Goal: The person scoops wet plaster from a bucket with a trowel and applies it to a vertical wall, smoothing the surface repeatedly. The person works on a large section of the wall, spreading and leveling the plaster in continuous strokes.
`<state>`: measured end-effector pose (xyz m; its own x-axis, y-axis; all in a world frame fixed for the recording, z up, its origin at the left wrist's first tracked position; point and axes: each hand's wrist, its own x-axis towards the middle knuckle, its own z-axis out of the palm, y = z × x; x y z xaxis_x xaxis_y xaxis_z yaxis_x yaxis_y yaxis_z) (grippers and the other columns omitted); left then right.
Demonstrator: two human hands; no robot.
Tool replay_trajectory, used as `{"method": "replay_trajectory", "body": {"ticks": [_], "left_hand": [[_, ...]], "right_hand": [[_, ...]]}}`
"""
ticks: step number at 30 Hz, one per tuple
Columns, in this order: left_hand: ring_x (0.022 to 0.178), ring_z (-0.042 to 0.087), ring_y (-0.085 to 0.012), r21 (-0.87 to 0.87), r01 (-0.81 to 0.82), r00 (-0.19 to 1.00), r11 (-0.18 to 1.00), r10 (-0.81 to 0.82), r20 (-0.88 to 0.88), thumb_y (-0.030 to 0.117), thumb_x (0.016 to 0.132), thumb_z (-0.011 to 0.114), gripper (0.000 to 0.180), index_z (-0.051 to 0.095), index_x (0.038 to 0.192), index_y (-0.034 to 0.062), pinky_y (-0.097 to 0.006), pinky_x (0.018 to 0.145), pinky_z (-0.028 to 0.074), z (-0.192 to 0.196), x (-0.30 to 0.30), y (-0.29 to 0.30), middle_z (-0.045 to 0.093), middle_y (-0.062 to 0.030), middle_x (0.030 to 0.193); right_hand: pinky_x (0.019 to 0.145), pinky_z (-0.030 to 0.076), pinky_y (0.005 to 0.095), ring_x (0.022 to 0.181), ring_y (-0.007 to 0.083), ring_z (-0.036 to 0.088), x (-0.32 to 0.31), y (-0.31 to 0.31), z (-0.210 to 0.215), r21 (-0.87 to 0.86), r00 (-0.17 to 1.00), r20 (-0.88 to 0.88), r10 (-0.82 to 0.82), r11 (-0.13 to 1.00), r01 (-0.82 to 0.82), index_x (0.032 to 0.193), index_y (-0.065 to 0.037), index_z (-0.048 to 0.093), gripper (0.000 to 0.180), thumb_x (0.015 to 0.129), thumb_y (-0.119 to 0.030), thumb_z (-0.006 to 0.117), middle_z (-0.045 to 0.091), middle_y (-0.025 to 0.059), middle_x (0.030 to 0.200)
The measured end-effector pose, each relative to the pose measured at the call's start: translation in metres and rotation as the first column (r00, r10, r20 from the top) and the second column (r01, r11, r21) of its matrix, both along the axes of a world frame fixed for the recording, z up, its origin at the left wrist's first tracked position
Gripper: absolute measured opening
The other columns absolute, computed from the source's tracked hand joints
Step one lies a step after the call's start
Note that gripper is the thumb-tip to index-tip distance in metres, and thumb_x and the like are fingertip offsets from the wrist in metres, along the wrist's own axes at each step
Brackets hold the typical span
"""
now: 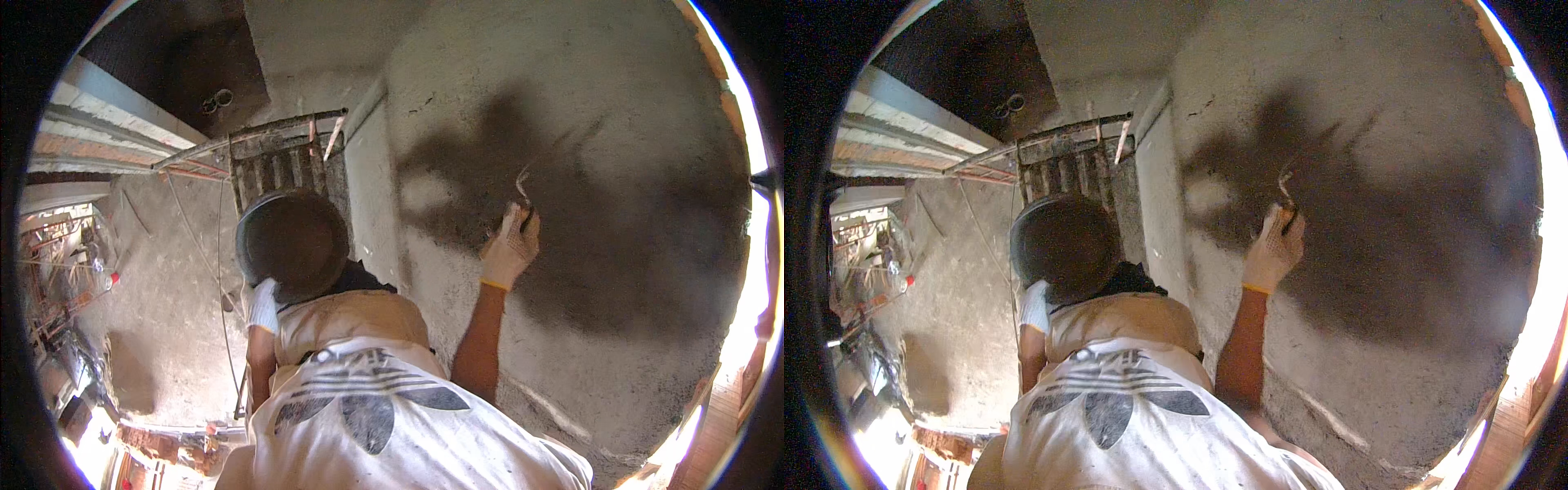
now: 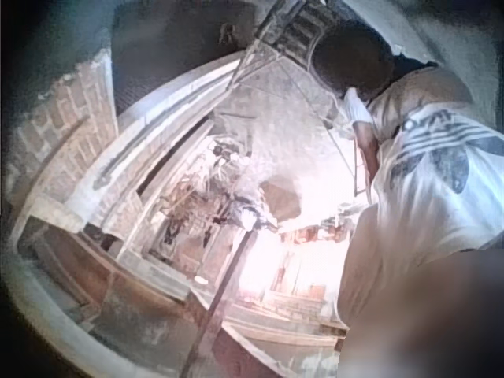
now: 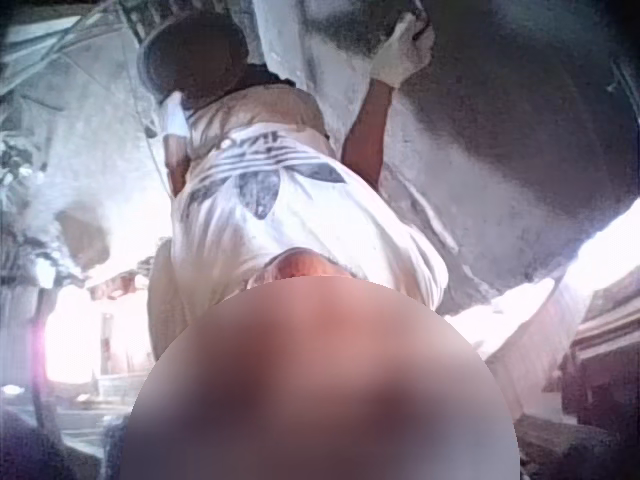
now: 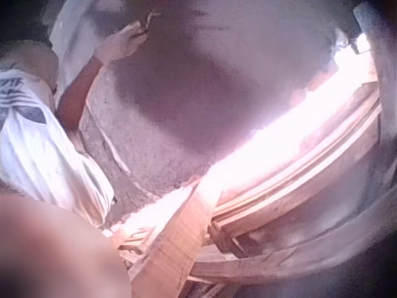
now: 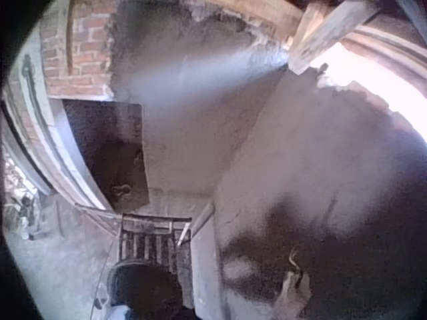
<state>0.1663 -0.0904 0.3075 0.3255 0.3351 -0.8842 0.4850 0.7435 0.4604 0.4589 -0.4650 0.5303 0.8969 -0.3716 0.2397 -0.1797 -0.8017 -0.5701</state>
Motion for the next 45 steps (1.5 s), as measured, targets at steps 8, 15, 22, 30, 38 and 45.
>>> {"method": "replay_trajectory", "body": {"ticks": [8,15,22,30,38,45], "left_hand": [[0.098,0.072,-0.0263,0.332,0.179,0.983,0.926,-0.185,-0.014,0.011,0.079,0.071,0.051,0.07,0.127,-0.0052,-0.037,0.09,0.056,0.024,0.024,-0.011,0.077,-0.0139,0.114],[0.105,0.071,-0.0282,0.415,0.144,0.98,0.898,-0.187,0.065,0.012,0.079,0.07,0.056,0.067,0.132,-0.0065,-0.038,0.095,0.055,0.063,0.033,-0.02,0.076,-0.0164,0.117],[0.089,0.067,-0.0208,0.179,0.042,0.996,0.983,-0.056,0.074,0.006,0.082,0.072,0.038,0.072,0.118,-0.0035,-0.035,0.082,0.054,0.001,0.015,-0.005,0.074,-0.0068,0.105],[0.09,0.068,-0.0228,0.141,0.017,0.995,0.99,-0.03,0.093,0.011,0.084,0.072,0.044,0.069,0.125,-0.0038,-0.036,0.082,0.056,-0.011,0.007,0.002,0.074,-0.0099,0.11],[0.092,0.068,-0.0247,0.185,0.181,0.983,0.966,-0.183,-0.003,0.008,0.083,0.071,0.044,0.067,0.124,-0.0072,-0.037,0.082,0.057,-0.015,0.01,0.005,0.073,-0.0143,0.113],[0.091,0.068,-0.0219,0.346,0.209,0.973,0.915,-0.231,0.024,0.019,0.083,0.073,0.048,0.07,0.122,-0.0078,-0.038,0.082,0.054,0.057,0.038,-0.013,0.075,-0.0083,0.104]], "right_hand": [[0.076,0.055,0.0498,0.089,0.034,0.07,-0.065,0.117,-0.011,-0.168,0.521,-0.392,0.758,0.498,-0.851,0.096,-0.008,0.067,0.013,0.09,-0.02,0.069,0.069,0.0142,0.094],[0.074,0.054,0.0516,0.084,0.0353,0.068,-0.096,0.162,-0.106,-0.15,0.368,-0.463,0.807,0.337,-0.929,0.102,-0.009,0.065,0.014,0.093,-0.019,0.062,0.068,0.015,0.09],[0.08,0.055,0.0517,0.089,0.0381,0.07,-0.077,0.14,-0.04,0.101,0.359,-0.464,0.81,0.451,-0.887,0.102,-0.008,0.064,0.023,0.094,-0.029,0.067,0.07,0.0171,0.094],[0.081,0.054,0.0467,0.082,0.0296,0.067,0.063,0.087,-0.014,0.421,0.602,-0.447,0.662,0.749,-0.511,0.105,-0.004,0.068,0.033,0.095,-0.035,0.069,0.07,0.0151,0.092],[0.071,0.055,0.0418,0.081,0.0276,0.067,-0.023,0.065,0.031,0.03,0.923,-0.361,0.13,0.991,-0.128,0.107,-0.003,0.062,0.026,0.101,-0.028,0.068,0.068,0.0125,0.098],[0.084,0.054,0.0544,0.095,0.0424,0.065,-0.093,0.145,-0.057,-0.185,0.5,-0.477,0.723,0.473,-0.861,0.1,-0.009,0.068,0.017,0.097,-0.025,0.064,0.069,0.0146,0.101]]}}
